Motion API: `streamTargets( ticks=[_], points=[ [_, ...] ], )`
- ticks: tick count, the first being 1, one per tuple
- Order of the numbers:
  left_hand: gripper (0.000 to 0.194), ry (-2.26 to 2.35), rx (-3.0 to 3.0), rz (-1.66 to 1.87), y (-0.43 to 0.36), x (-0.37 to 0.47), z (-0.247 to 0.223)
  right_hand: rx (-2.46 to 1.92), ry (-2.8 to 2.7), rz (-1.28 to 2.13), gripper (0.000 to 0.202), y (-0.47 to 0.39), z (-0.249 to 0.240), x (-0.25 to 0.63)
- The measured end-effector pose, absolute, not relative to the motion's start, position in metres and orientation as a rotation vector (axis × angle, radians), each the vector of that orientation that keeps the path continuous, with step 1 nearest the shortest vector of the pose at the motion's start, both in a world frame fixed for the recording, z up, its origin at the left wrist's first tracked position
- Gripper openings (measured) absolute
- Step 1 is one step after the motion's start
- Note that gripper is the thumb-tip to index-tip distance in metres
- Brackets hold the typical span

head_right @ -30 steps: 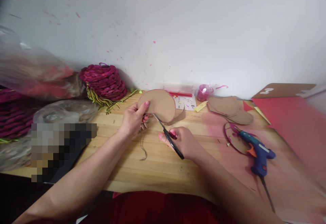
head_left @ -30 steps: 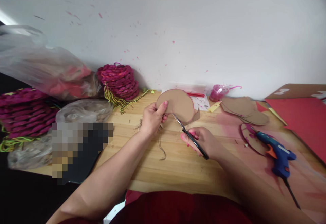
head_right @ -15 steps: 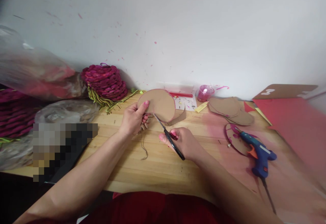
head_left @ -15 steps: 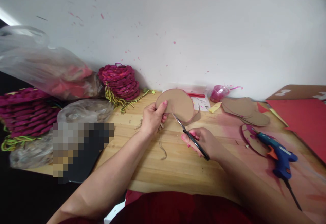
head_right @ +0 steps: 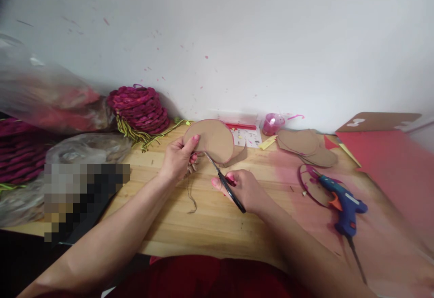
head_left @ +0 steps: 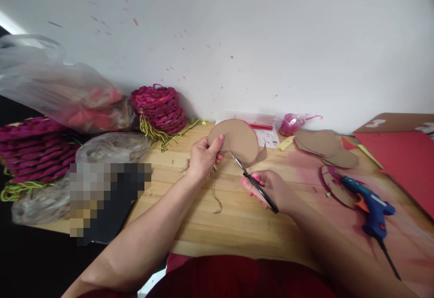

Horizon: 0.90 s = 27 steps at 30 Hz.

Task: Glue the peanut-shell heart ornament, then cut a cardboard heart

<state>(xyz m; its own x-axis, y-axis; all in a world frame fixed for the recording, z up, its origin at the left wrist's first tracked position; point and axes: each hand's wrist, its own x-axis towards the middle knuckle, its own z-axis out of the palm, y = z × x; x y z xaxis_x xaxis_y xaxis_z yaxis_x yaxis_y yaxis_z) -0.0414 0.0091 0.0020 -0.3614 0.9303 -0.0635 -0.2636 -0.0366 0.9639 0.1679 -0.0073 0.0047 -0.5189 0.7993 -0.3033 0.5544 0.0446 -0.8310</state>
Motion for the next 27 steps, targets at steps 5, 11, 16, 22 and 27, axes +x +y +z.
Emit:
streamTargets(
  ticks=[5,11,16,22,27],
  points=[
    [0.051,1.275,0.804,1.568,0.0094,-0.0418,-0.0009,-1.403,-2.046,1.498,0.045,-0.0075,0.0007,0.1687],
    [0.051,1.285,0.79,1.574,0.0105,-0.0411,0.0011,-1.401,-2.026,1.518,0.048,-0.0077,0.001,0.1684],
    [0.051,1.278,0.777,1.589,0.011,-0.0414,0.0016,-1.407,-2.012,1.506,0.049,-0.0103,0.0053,0.1636],
    [0.051,1.25,0.747,1.597,0.0115,-0.042,0.0013,-1.394,-2.119,1.37,0.051,-0.0091,0.0019,0.1606],
    [0.055,1.245,0.631,1.631,0.0151,-0.0456,0.0062,-1.323,-2.173,1.313,0.053,-0.008,0.0025,0.1624]
  ],
)
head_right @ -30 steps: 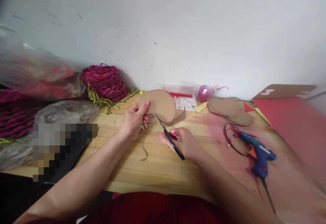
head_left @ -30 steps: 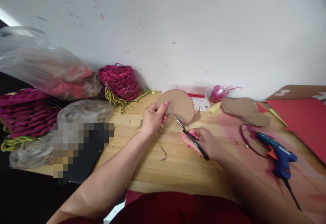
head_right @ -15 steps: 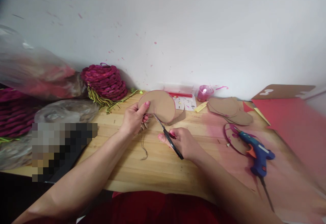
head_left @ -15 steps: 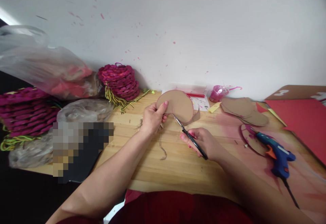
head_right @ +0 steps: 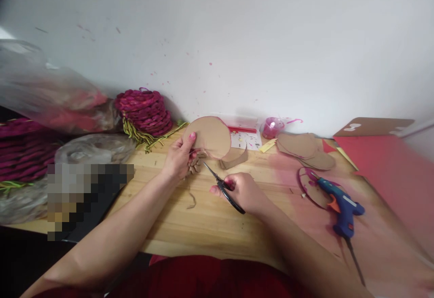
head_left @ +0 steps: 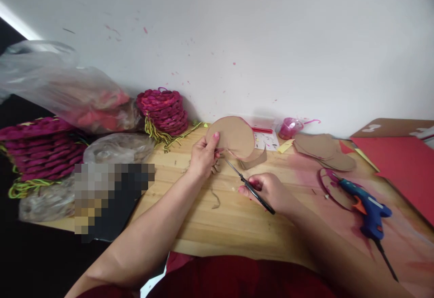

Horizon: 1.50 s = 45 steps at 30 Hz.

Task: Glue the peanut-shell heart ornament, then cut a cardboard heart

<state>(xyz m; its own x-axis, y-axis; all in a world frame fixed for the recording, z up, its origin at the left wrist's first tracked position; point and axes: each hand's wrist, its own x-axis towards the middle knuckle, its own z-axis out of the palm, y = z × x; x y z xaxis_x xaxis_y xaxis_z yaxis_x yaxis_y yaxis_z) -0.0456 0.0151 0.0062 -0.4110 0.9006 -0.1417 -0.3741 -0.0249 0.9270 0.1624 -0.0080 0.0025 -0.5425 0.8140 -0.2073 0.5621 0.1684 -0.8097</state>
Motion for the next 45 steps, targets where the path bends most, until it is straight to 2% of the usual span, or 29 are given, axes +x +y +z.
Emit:
streamTargets(
  ticks=[9,13,20,26,29,31,33,38,40,42,45],
  points=[
    [0.058,1.204,0.622,1.57,0.012,-0.047,0.007,-1.281,-1.42,1.314,0.05,0.006,-0.001,0.167],
    [0.057,1.213,0.665,1.537,0.009,-0.042,0.005,-1.252,-1.336,1.349,0.05,0.014,-0.002,0.167],
    [0.055,1.178,0.75,1.406,0.002,-0.033,0.002,-1.061,-1.269,1.425,0.035,0.018,-0.004,0.169],
    [0.082,1.011,0.831,1.116,-0.003,-0.036,0.004,-1.014,-1.195,1.367,0.035,0.03,0.001,0.178],
    [0.068,0.963,0.959,1.018,-0.005,-0.036,0.003,-0.992,-1.151,1.358,0.035,0.033,0.004,0.181],
    [0.059,0.96,1.07,1.049,-0.005,-0.036,0.002,-0.942,-1.144,1.39,0.033,0.033,0.005,0.182],
    [0.061,1.008,1.173,1.162,-0.002,-0.037,0.0,-0.894,-1.124,1.484,0.033,0.032,0.008,0.182],
    [0.086,1.03,1.326,1.529,0.006,-0.047,0.002,-0.885,-0.959,1.968,0.037,0.02,0.012,0.175],
    [0.078,0.969,1.327,1.586,0.007,-0.05,0.004,-0.896,-0.97,2.133,0.038,0.015,0.01,0.171],
    [0.057,0.965,1.226,1.621,0.007,-0.052,0.005,-0.912,-1.042,2.183,0.042,0.012,0.006,0.169],
    [0.044,1.053,0.96,1.65,0.009,-0.05,0.005,-0.979,-1.161,2.028,0.047,0.014,-0.001,0.17]
  ],
)
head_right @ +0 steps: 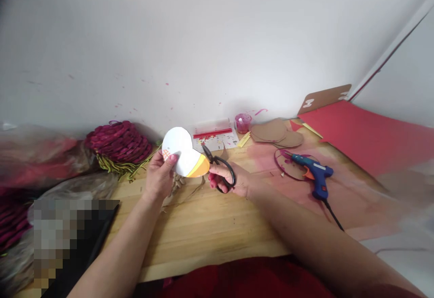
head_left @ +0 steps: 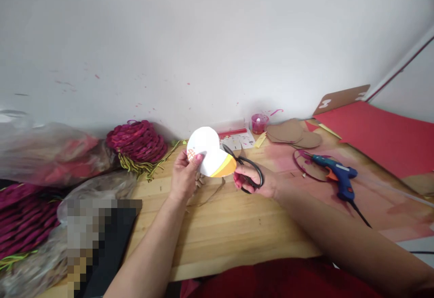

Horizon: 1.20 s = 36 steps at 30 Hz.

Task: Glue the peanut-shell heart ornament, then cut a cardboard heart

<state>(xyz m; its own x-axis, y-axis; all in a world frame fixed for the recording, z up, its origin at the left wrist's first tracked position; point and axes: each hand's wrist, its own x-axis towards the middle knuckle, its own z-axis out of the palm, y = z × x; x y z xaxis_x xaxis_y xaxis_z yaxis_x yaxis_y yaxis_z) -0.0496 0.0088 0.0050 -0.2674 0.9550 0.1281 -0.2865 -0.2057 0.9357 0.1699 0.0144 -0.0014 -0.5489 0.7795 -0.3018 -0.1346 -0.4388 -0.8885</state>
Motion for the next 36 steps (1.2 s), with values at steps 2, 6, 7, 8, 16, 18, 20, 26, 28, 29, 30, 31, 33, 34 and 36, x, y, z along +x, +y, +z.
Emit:
streamTargets(
  ticks=[2,6,7,8,16,18,20,26,28,29,30,31,33,34,36],
  points=[
    [0.046,1.097,0.853,1.637,0.01,-0.048,0.004,-1.049,-1.186,1.868,0.047,0.019,-0.004,0.173],
    [0.049,1.14,0.83,1.602,0.012,-0.047,0.001,-1.055,-1.216,1.651,0.047,0.025,0.0,0.177],
    [0.049,1.154,0.831,1.601,0.012,-0.046,0.001,-1.032,-1.248,1.615,0.046,0.025,0.001,0.177],
    [0.05,1.167,0.831,1.596,0.011,-0.045,0.0,-1.018,-1.279,1.582,0.045,0.024,0.003,0.177],
    [0.058,1.105,0.842,1.434,0.002,-0.036,0.004,-1.163,-1.201,1.494,0.044,0.016,0.01,0.17],
    [0.058,1.08,0.818,1.364,0.0,-0.036,0.003,-1.149,-1.191,1.473,0.042,0.016,0.01,0.17],
    [0.056,1.075,0.813,1.283,-0.001,-0.035,0.003,-1.136,-1.185,1.446,0.04,0.016,0.01,0.171],
    [0.05,1.085,0.834,1.256,-0.004,-0.034,0.006,-1.118,-1.252,1.464,0.041,0.019,0.005,0.174],
    [0.048,1.076,0.839,1.237,-0.004,-0.034,0.005,-1.106,-1.257,1.475,0.041,0.019,0.003,0.174],
    [0.047,1.068,0.839,1.232,-0.004,-0.034,0.004,-1.093,-1.256,1.485,0.04,0.019,0.002,0.174],
    [0.047,1.06,0.836,1.232,-0.004,-0.034,0.003,-1.077,-1.254,1.497,0.04,0.019,0.001,0.174],
    [0.048,1.055,0.832,1.236,-0.003,-0.034,0.002,-1.061,-1.249,1.512,0.039,0.019,0.0,0.174],
    [0.048,1.064,0.82,1.247,-0.003,-0.035,0.0,-1.027,-1.238,1.523,0.04,0.02,0.0,0.174],
    [0.048,1.073,0.809,1.261,-0.002,-0.035,0.0,-1.02,-1.234,1.523,0.042,0.021,0.0,0.175],
    [0.049,1.077,0.766,1.324,0.0,-0.036,0.002,-1.049,-1.248,1.537,0.045,0.022,0.002,0.176]
  ],
)
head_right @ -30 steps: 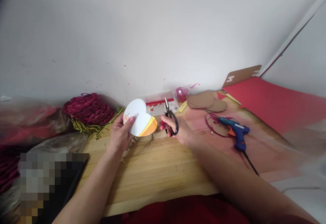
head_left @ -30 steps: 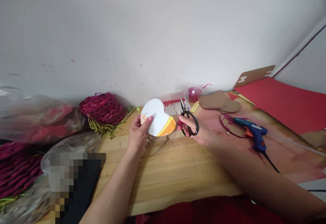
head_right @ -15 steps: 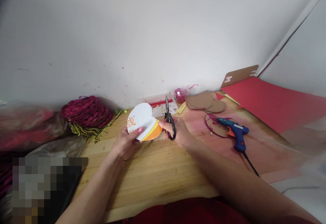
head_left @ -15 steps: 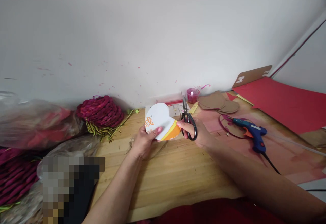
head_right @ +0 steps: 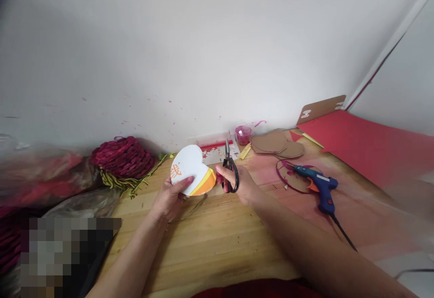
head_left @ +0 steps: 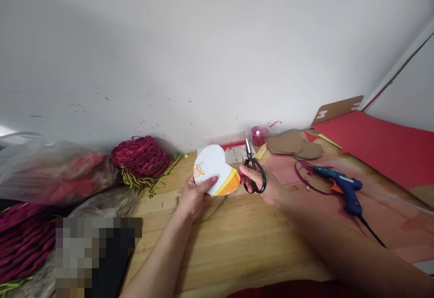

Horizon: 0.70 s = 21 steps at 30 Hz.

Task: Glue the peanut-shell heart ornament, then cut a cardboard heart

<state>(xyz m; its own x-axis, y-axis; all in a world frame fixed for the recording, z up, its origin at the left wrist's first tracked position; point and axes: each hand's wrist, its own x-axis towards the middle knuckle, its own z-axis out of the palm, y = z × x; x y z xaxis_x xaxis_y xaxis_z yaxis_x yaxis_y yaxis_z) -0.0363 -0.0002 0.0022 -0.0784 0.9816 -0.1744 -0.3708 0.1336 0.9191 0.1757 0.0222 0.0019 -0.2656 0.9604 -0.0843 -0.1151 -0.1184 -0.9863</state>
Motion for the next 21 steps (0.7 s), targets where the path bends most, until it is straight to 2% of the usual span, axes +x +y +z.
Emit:
streamTargets(
  ticks=[5,8,15,21],
  points=[
    [0.056,1.045,0.626,1.519,0.005,-0.042,0.01,-1.211,-1.451,1.598,0.053,0.022,0.005,0.179],
    [0.053,1.055,0.619,1.561,0.007,-0.046,0.009,-1.255,-1.608,1.527,0.051,0.018,0.002,0.18],
    [0.045,1.037,0.668,1.575,0.008,-0.048,0.006,-1.288,-1.812,1.399,0.049,0.017,-0.004,0.183],
    [0.048,1.057,0.689,1.563,0.007,-0.046,0.009,-1.303,-1.827,1.415,0.049,0.017,-0.004,0.183]
  ],
)
